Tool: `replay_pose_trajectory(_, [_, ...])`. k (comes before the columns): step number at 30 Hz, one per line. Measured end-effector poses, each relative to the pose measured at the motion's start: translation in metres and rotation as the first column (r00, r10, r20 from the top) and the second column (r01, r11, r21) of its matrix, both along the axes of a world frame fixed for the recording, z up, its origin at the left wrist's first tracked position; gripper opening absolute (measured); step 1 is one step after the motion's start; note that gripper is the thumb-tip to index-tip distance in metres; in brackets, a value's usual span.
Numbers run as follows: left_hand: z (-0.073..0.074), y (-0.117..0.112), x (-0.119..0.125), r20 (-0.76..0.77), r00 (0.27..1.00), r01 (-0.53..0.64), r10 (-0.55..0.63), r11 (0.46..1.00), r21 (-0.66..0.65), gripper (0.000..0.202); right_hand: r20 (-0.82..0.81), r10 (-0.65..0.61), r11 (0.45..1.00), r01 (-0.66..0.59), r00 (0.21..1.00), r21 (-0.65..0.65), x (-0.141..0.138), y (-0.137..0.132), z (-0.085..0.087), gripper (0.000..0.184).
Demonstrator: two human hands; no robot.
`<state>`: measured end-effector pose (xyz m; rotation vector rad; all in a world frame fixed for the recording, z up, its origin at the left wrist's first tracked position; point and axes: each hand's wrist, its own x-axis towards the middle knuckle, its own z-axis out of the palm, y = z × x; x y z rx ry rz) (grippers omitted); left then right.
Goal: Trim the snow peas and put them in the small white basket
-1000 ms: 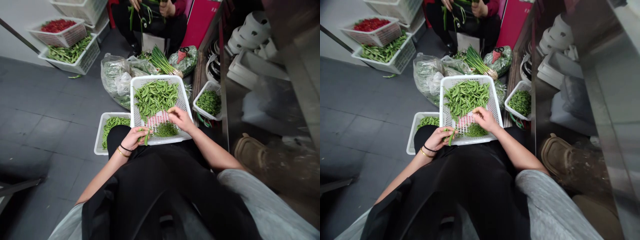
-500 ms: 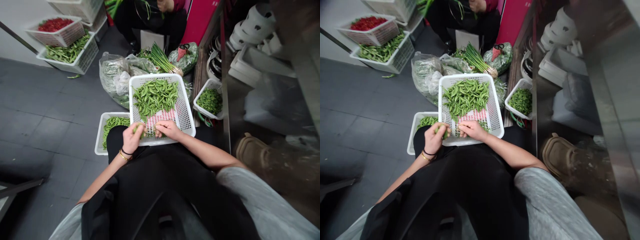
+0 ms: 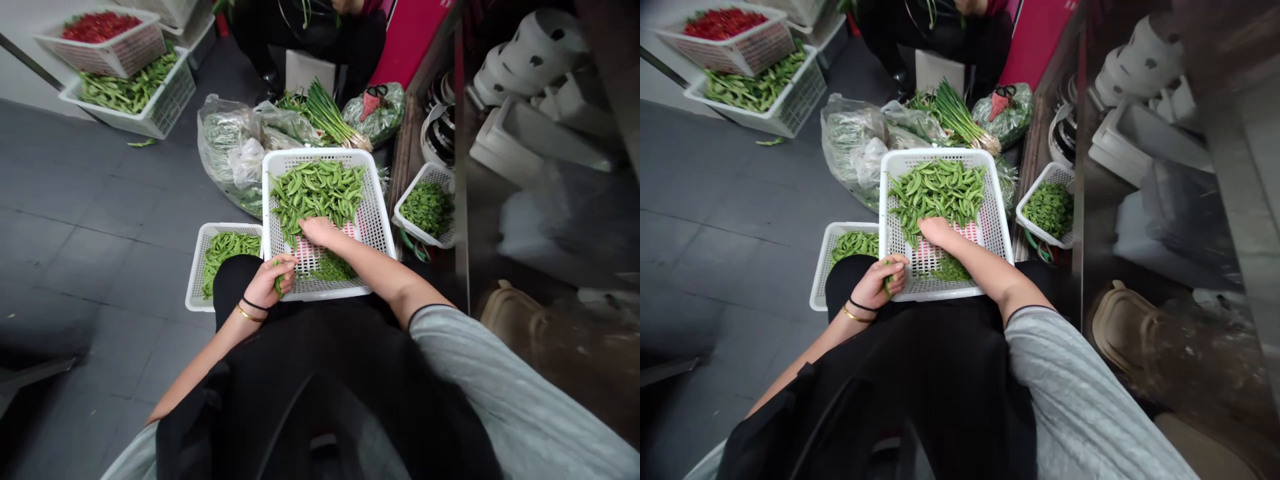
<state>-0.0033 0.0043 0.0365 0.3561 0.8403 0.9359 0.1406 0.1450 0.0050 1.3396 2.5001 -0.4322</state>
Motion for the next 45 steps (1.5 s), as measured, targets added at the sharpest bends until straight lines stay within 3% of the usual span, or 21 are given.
replay_pose_trajectory(4, [-0.004, 0.002, 0.0, -0.077, 0.997, -0.034, 0.028, 0.996, -0.077, 0.024, -0.011, 0.035, 0.999, -0.035, 0.999, -0.012, 0.01, -0.004, 0.002, 0.03])
replay_pose_trajectory(8, [-0.012, 0.006, 0.011, -0.19, 0.981, -0.075, 0.047, 0.986, -0.148, 0.039, -0.165, 0.132, 0.989, -0.118, 0.977, 0.092, 0.043, -0.052, 0.022, 0.036])
replay_pose_trajectory(11, [-0.014, 0.005, 0.025, -0.237, 0.97, -0.085, 0.056, 0.99, -0.111, 0.037, -0.331, 0.223, 0.974, -0.196, 0.917, 0.112, 0.06, -0.092, 0.038, 0.032])
replay_pose_trajectory(13, [-0.012, 0.001, 0.031, -0.247, 0.968, -0.063, 0.048, 0.996, -0.055, 0.037, -0.497, 0.193, 0.979, -0.198, 0.846, 0.043, 0.066, -0.109, 0.045, 0.025])
replay_pose_trajectory(15, [-0.005, -0.006, 0.033, -0.23, 0.973, 0.028, -0.027, 1.0, -0.002, 0.034, -0.661, 0.083, 0.967, -0.22, 0.746, -0.126, 0.07, -0.116, 0.051, 0.022])
replay_pose_trajectory(16, [-0.002, -0.009, 0.033, -0.215, 0.973, 0.095, -0.088, 0.995, 0.023, 0.033, -0.715, 0.012, 0.932, -0.268, 0.699, -0.246, 0.071, -0.118, 0.053, 0.021])
replay_pose_trajectory(18, [0.006, -0.016, 0.033, -0.181, 0.958, 0.236, -0.221, 0.97, 0.064, 0.033, -0.752, -0.128, 0.787, -0.395, 0.647, -0.474, 0.073, -0.119, 0.057, 0.021])
replay_pose_trajectory(19, [0.01, -0.018, 0.032, -0.169, 0.948, 0.285, -0.269, 0.955, 0.079, 0.032, -0.744, -0.191, 0.716, -0.428, 0.64, -0.552, 0.074, -0.12, 0.059, 0.022])
replay_pose_trajectory(20, [0.013, -0.02, 0.032, -0.163, 0.944, 0.303, -0.286, 0.949, 0.091, 0.032, -0.732, -0.244, 0.678, -0.428, 0.636, -0.597, 0.075, -0.121, 0.061, 0.022])
replay_pose_trajectory(21, [0.015, -0.021, 0.032, -0.168, 0.95, 0.281, -0.263, 0.955, 0.098, 0.032, -0.725, -0.283, 0.692, -0.389, 0.628, -0.608, 0.076, -0.122, 0.062, 0.022])
replay_pose_trajectory(23, [0.017, -0.022, 0.033, -0.2, 0.974, 0.129, -0.107, 0.986, 0.103, 0.032, -0.745, -0.292, 0.839, -0.213, 0.6, -0.5, 0.079, -0.125, 0.065, 0.022])
replay_pose_trajectory(25, [0.018, -0.02, 0.035, -0.239, 0.966, -0.078, 0.102, 0.991, 0.108, 0.034, -0.78, -0.176, 0.972, -0.018, 0.601, -0.233, 0.081, -0.129, 0.067, 0.021])
replay_pose_trajectory(26, [0.017, -0.019, 0.036, -0.252, 0.951, -0.157, 0.181, 0.981, 0.111, 0.035, -0.776, -0.086, 0.996, 0.037, 0.625, -0.08, 0.081, -0.132, 0.068, 0.021])
replay_pose_trajectory(29, [0.017, -0.018, 0.04, -0.258, 0.927, -0.247, 0.272, 0.961, 0.125, 0.037, -0.677, 0.132, 0.97, 0.046, 0.724, 0.239, 0.076, -0.14, 0.067, 0.024])
replay_pose_trajectory(33, [0.018, -0.019, 0.044, -0.267, 0.917, -0.261, 0.296, 0.952, 0.157, 0.034, -0.56, 0.207, 0.927, 0.021, 0.803, 0.374, 0.063, -0.147, 0.062, 0.027])
replay_pose_trajectory(36, [0.019, -0.022, 0.041, -0.296, 0.933, -0.161, 0.205, 0.973, 0.166, 0.03, -0.598, 0.194, 0.947, 0.011, 0.777, 0.322, 0.057, -0.147, 0.062, 0.02])
replay_pose_trajectory(38, [0.019, -0.023, 0.036, -0.268, 0.961, -0.027, 0.069, 0.987, 0.156, 0.029, -0.702, 0.13, 0.986, -0.015, 0.7, 0.166, 0.061, -0.141, 0.064, 0.016])
replay_pose_trajectory(40, [0.019, -0.024, 0.03, -0.209, 0.975, 0.102, -0.07, 0.984, 0.147, 0.031, -0.793, -0.048, 0.998, -0.003, 0.608, -0.062, 0.073, -0.131, 0.066, 0.014])
replay_pose_trajectory(42, [0.019, -0.024, 0.024, -0.179, 0.973, 0.169, -0.144, 0.976, 0.137, 0.033, -0.806, -0.268, 0.961, 0.085, 0.528, -0.264, 0.089, -0.117, 0.069, 0.013])
replay_pose_trajectory(44, [0.018, -0.023, 0.021, -0.184, 0.967, 0.2, -0.176, 0.973, 0.12, 0.033, -0.79, -0.379, 0.925, 0.184, 0.483, -0.331, 0.103, -0.106, 0.071, 0.017])
replay_pose_trajectory(45, [0.017, -0.022, 0.019, -0.19, 0.964, 0.211, -0.187, 0.971, 0.113, 0.033, -0.793, -0.366, 0.93, 0.218, 0.487, -0.295, 0.108, -0.103, 0.073, 0.019])
